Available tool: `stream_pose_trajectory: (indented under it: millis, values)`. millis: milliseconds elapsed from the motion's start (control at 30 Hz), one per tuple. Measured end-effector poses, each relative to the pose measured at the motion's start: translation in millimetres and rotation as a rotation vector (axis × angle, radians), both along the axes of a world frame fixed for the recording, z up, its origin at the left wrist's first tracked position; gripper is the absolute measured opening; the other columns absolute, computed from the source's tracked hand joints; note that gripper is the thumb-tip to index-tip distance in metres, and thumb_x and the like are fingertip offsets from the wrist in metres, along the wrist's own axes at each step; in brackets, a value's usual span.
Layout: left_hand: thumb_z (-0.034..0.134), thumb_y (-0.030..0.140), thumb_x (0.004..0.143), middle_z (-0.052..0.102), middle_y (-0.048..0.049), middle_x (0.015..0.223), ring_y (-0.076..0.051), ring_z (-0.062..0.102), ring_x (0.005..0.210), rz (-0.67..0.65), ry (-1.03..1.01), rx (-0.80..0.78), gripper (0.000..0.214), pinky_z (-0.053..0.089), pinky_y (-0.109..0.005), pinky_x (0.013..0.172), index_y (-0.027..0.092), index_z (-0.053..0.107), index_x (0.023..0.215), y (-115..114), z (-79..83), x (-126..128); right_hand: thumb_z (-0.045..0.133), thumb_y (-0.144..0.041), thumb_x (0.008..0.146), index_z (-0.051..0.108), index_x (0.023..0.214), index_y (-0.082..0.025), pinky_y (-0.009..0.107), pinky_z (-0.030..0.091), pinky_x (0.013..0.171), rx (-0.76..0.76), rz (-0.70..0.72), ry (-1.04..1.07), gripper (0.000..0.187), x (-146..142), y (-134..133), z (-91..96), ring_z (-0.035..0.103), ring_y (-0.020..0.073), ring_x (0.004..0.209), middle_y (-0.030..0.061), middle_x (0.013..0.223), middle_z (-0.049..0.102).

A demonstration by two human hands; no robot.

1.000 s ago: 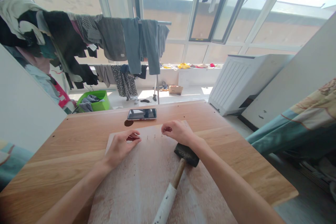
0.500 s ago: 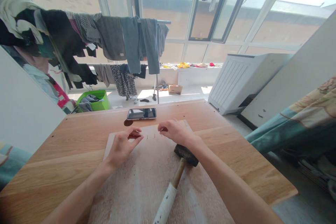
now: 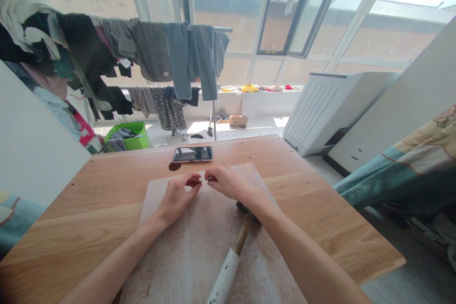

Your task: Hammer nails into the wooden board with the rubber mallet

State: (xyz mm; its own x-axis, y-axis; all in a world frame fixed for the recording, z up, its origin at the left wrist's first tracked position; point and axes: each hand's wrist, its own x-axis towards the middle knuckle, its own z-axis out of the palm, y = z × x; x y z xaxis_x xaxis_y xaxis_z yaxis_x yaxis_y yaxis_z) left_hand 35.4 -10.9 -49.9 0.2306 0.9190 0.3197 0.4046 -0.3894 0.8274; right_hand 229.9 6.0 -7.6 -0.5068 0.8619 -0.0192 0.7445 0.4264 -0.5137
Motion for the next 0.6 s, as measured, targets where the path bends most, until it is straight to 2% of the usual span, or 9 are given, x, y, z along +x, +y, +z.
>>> stream_pose_trajectory:
  millis: [167,267,367,467,533,600]
  values:
    - [0.065,0.027,0.087,0.078,-0.0036,0.087,-0.019,0.074,0.08,-0.005,-0.143,-0.058,0.013,0.061,-0.031,0.081,0.018,0.071,0.094,-11,13.2,-1,0.066,-0.022,0.093,0.074,0.092,-0.018,0.031,0.056,0.077,0.05,-0.094,0.156,0.009,-5,-17,18.1,0.071,0.0172,0.079,0.0011,0.085,0.076]
    - [0.064,0.028,0.088,0.077,-0.0028,0.086,-0.019,0.074,0.081,-0.055,-0.162,-0.066,0.013,0.061,-0.03,0.082,0.018,0.072,0.088,-24,19.0,-3,0.066,-0.014,0.087,0.075,0.084,-0.02,0.025,0.054,0.07,0.035,-0.119,0.25,0.01,-9,-31,19.9,0.073,0.0168,0.074,-0.0003,0.076,0.077]
    - [0.064,0.029,0.09,0.077,-0.003,0.089,-0.018,0.074,0.083,-0.084,-0.143,-0.056,0.014,0.061,-0.03,0.082,0.018,0.072,0.09,-39,24.2,-9,0.065,-0.013,0.087,0.073,0.084,-0.02,0.024,0.056,0.072,-0.011,-0.095,0.334,0.011,-13,-45,19.4,0.074,0.0157,0.076,-0.0004,0.08,0.078]
    - [0.066,0.031,0.092,0.077,-0.0041,0.103,-0.019,0.074,0.095,-0.122,-0.047,0.003,0.018,0.06,-0.031,0.09,0.02,0.072,0.105,-54,34.7,-24,0.065,-0.02,0.09,0.073,0.098,-0.021,0.024,0.059,0.081,-0.068,-0.051,0.394,0.011,-12,-60,23.3,0.076,0.015,0.087,0.0001,0.095,0.08]
    - [0.068,0.033,0.091,0.074,-0.004,0.118,-0.02,0.07,0.109,-0.165,0.067,0.059,0.03,0.057,-0.034,0.1,0.024,0.068,0.119,-65,43.5,-40,0.069,-0.026,0.09,0.071,0.113,-0.024,0.028,0.058,0.092,-0.1,-0.034,0.398,0.023,-7,-71,27.7,0.075,0.0165,0.1,0.0008,0.114,0.078]
    - [0.068,0.035,0.091,0.072,-0.0026,0.126,-0.02,0.068,0.116,-0.201,0.187,0.084,0.037,0.055,-0.033,0.102,0.029,0.063,0.128,-79,48.7,-60,0.07,-0.035,0.091,0.069,0.122,-0.028,0.034,0.056,0.1,-0.114,-0.046,0.345,0.032,4,-85,31.2,0.071,0.0199,0.111,0.0009,0.127,0.074]
